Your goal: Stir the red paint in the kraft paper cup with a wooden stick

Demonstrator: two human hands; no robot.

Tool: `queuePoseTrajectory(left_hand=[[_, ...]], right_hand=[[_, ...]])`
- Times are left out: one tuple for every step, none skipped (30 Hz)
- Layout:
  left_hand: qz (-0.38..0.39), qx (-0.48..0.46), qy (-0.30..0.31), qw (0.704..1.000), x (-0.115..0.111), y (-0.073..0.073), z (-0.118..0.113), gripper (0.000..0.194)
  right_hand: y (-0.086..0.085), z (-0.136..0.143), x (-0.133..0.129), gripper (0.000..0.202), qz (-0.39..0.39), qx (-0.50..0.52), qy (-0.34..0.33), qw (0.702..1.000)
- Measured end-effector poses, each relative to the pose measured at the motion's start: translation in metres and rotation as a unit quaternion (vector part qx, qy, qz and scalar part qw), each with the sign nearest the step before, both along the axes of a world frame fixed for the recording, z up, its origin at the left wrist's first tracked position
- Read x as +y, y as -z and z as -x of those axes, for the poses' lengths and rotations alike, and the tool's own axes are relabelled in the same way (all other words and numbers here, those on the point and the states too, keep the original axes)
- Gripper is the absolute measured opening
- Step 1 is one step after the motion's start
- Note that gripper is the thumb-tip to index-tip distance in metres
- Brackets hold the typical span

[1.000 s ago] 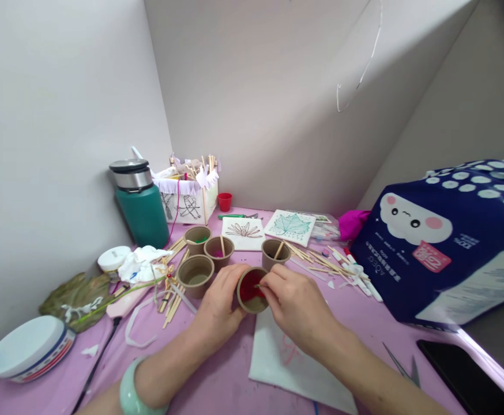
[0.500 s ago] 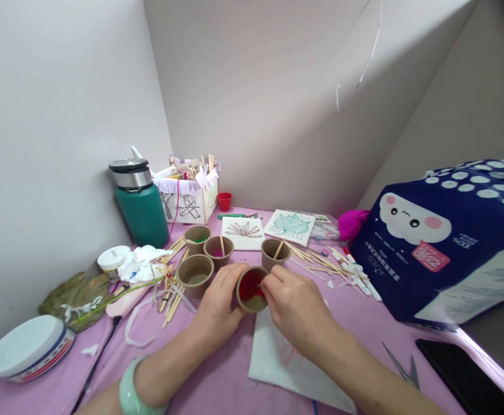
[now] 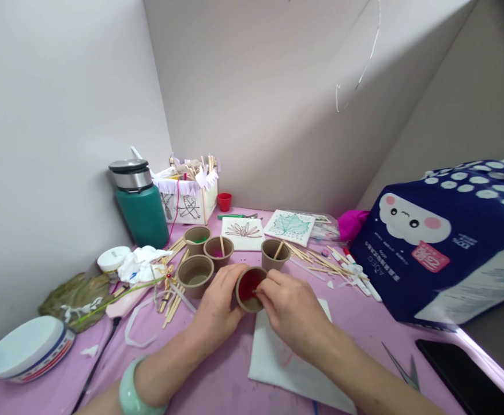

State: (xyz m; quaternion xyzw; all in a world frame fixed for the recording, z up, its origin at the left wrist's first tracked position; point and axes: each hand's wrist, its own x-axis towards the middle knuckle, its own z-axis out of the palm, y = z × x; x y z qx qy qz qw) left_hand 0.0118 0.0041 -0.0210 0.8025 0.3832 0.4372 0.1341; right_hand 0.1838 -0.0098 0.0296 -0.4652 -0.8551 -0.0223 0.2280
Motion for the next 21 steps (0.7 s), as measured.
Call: queuePoseTrajectory(left_hand=[[0.000, 0.000, 0.000, 1.000, -0.0005, -0.0002, 0.0000, 0.050], [0.000, 0.000, 0.001, 1.000, -0.0009, -0.0004, -0.0001, 0.050], [0.000, 0.001, 0.002, 1.000, -0.0013, -0.0007, -0.0002, 0.050], [0.001, 0.002, 0.004, 1.000, -0.0016, -0.0010, -0.0003, 0.050], [0.001, 0.003, 0.004, 1.000, -0.0016, -0.0012, -0.0005, 0.050], [0.001, 0.003, 0.004, 1.000, -0.0015, -0.0014, -0.0006, 0.050], [0.001, 0.004, 0.003, 1.000, -0.0012, -0.0014, -0.0007, 0.051], [0.002, 0.005, 0.003, 1.000, -0.0009, -0.0014, -0.0007, 0.051], [0.002, 0.006, 0.002, 1.000, -0.0005, -0.0013, -0.0007, 0.051], [0.002, 0.007, 0.002, 1.000, -0.0002, -0.0011, -0.0006, 0.051], [0.001, 0.007, 0.001, 1.000, 0.0001, -0.0009, -0.0005, 0.051], [0.000, 0.006, -0.001, 1.000, 0.0002, -0.0007, -0.0003, 0.050], [-0.001, 0.005, -0.002, 1.000, 0.0002, -0.0004, -0.0001, 0.049], [-0.004, 0.004, -0.003, 1.000, 0.0002, -0.0002, 0.0001, 0.049], [-0.005, 0.004, -0.003, 1.000, 0.0000, 0.0000, 0.0002, 0.049], [-0.005, 0.004, -0.003, 1.000, -0.0001, 0.0002, 0.0003, 0.049], [-0.005, 0.004, -0.003, 1.000, -0.0002, 0.0004, 0.0003, 0.050], [-0.005, 0.004, -0.002, 1.000, -0.0003, 0.0005, 0.0003, 0.050], [-0.006, 0.004, -0.003, 1.000, -0.0003, 0.0008, 0.0002, 0.050], [-0.007, 0.002, -0.004, 1.000, -0.0003, 0.0010, 0.0001, 0.050], [-0.009, 0.000, -0.005, 1.000, -0.0002, 0.0012, 0.0000, 0.050]], right_hand=[[-0.0007, 0.0004, -0.0005, 0.015, 0.016, 0.017, -0.018, 1.000], [-0.0013, 0.0006, -0.0006, 0.015, 0.028, 0.030, -0.029, 0.999], [-0.0016, 0.0004, -0.0003, 0.015, 0.034, 0.034, -0.032, 0.998], [-0.0016, -0.0002, 0.0004, 0.015, 0.031, 0.027, -0.026, 0.999], [-0.0013, -0.0010, 0.0014, 0.015, 0.021, 0.013, -0.014, 1.000], [-0.0008, -0.0019, 0.0025, 0.015, 0.007, -0.003, -0.001, 1.000], [-0.0002, -0.0027, 0.0036, 0.015, -0.011, -0.015, 0.013, 1.000], [0.0004, -0.0034, 0.0045, 0.016, -0.030, -0.023, 0.026, 0.999], [0.0008, -0.0039, 0.0051, 0.016, -0.044, -0.028, 0.034, 0.998], [0.0011, -0.0042, 0.0054, 0.016, -0.050, -0.030, 0.034, 0.998], [0.0011, -0.0042, 0.0053, 0.017, -0.045, -0.028, 0.025, 0.998], [0.0010, -0.0040, 0.0050, 0.017, -0.034, -0.024, 0.011, 0.999], [0.0008, -0.0037, 0.0045, 0.018, -0.022, -0.015, -0.002, 1.000], [0.0005, -0.0034, 0.0040, 0.018, -0.014, -0.005, -0.008, 1.000], [0.0003, -0.0030, 0.0035, 0.018, -0.014, 0.002, -0.007, 1.000], [0.0002, -0.0027, 0.0030, 0.018, -0.022, 0.003, 0.002, 1.000], [0.0000, -0.0023, 0.0025, 0.018, -0.031, -0.001, 0.012, 0.999], [-0.0002, -0.0018, 0.0020, 0.018, -0.033, -0.006, 0.016, 0.999], [-0.0005, -0.0014, 0.0015, 0.018, -0.026, -0.008, 0.009, 1.000], [-0.0009, -0.0008, 0.0009, 0.018, -0.013, -0.002, -0.002, 1.000], [-0.0014, -0.0004, 0.0004, 0.018, -0.002, 0.008, -0.012, 1.000]])
